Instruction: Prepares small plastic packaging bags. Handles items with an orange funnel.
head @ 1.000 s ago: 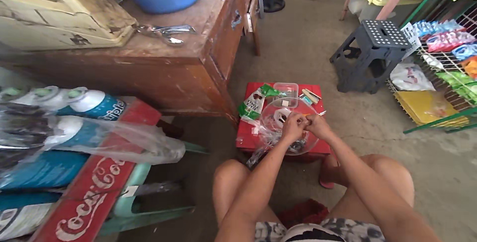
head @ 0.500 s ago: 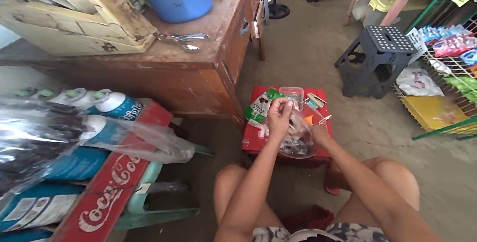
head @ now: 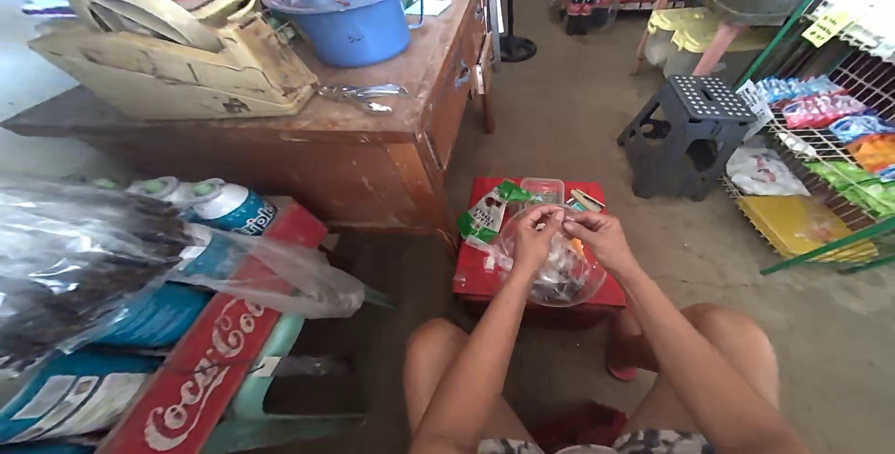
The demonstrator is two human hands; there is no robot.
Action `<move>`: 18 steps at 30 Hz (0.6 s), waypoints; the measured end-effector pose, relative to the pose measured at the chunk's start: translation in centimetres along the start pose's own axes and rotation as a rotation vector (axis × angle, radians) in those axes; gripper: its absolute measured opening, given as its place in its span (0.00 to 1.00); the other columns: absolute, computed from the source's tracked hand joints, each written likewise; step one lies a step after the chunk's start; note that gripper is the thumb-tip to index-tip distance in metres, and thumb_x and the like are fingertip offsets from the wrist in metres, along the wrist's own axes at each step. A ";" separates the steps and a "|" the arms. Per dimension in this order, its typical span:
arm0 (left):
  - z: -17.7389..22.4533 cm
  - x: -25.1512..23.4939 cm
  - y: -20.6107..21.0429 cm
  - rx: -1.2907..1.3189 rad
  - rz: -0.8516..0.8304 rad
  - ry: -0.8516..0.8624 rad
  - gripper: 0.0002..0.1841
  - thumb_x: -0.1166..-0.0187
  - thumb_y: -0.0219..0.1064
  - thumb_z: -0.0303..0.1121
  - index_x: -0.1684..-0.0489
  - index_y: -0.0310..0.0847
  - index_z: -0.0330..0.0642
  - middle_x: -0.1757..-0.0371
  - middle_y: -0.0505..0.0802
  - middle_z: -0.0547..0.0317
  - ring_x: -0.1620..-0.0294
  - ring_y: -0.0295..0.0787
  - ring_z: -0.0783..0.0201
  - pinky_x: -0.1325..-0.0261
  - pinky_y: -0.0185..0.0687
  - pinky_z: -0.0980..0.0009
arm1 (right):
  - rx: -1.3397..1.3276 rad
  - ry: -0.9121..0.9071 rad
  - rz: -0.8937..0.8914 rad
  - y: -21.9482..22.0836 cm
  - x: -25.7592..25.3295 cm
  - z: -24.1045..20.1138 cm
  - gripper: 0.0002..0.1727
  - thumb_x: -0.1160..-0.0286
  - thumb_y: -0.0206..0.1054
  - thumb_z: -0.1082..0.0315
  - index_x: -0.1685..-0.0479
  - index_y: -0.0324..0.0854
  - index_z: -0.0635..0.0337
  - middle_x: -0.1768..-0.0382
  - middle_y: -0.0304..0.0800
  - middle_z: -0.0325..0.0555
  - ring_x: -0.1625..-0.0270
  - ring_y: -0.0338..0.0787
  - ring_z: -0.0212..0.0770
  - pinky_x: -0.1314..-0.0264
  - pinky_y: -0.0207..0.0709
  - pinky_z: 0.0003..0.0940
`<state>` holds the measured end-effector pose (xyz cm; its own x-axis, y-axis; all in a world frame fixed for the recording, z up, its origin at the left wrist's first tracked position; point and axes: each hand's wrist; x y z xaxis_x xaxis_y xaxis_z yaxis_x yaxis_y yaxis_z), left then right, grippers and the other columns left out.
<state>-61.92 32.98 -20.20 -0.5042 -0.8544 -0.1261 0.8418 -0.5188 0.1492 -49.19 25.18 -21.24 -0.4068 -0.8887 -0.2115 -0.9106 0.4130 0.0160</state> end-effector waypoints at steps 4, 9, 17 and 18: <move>0.4 0.4 -0.3 0.094 -0.053 -0.050 0.16 0.10 0.49 0.29 0.42 0.81 0.29 0.51 0.89 0.60 0.53 0.84 0.75 0.49 0.80 0.76 | 0.008 0.055 0.016 0.3 0.4 -1.4 0.04 0.26 0.68 0.77 0.62 0.90 0.66 0.71 0.93 0.33 0.67 0.90 0.23 0.55 0.86 0.22; -0.1 1.0 -0.6 -0.045 -0.112 0.161 0.10 0.20 0.65 0.22 0.48 0.88 0.26 0.50 0.93 0.52 0.50 0.88 0.75 0.42 0.84 0.77 | 0.108 0.050 -0.031 0.2 0.9 -1.6 0.04 0.26 0.70 0.74 0.61 0.89 0.66 0.69 0.94 0.35 0.66 0.91 0.25 0.53 0.88 0.25; 0.8 4.0 0.7 -0.522 0.079 0.335 0.17 0.15 0.56 0.29 0.70 0.88 0.28 0.68 0.89 0.50 0.61 0.86 0.62 0.48 0.80 0.64 | 0.486 -0.060 -0.124 1.4 4.6 -3.2 0.13 0.20 0.64 0.66 0.62 0.91 0.65 0.67 0.93 0.42 0.63 0.90 0.27 0.50 0.84 0.29; 0.8 4.4 0.9 -0.508 0.090 0.330 0.18 0.15 0.55 0.29 0.71 0.87 0.28 0.69 0.89 0.51 0.62 0.85 0.63 0.50 0.80 0.65 | 0.501 -0.059 -0.140 1.3 5.1 -3.4 0.13 0.20 0.64 0.66 0.62 0.91 0.65 0.66 0.93 0.44 0.62 0.90 0.29 0.50 0.83 0.31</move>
<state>-63.55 28.74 -19.82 -0.4089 -0.7973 -0.4439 0.9060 -0.2962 -0.3025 -52.72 20.52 -18.95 -0.2658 -0.9354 -0.2334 -0.8032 0.3487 -0.4830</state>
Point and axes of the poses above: each hand's wrist, its own x-axis away from the middle knuckle, its own y-axis out of the palm, z = x × y
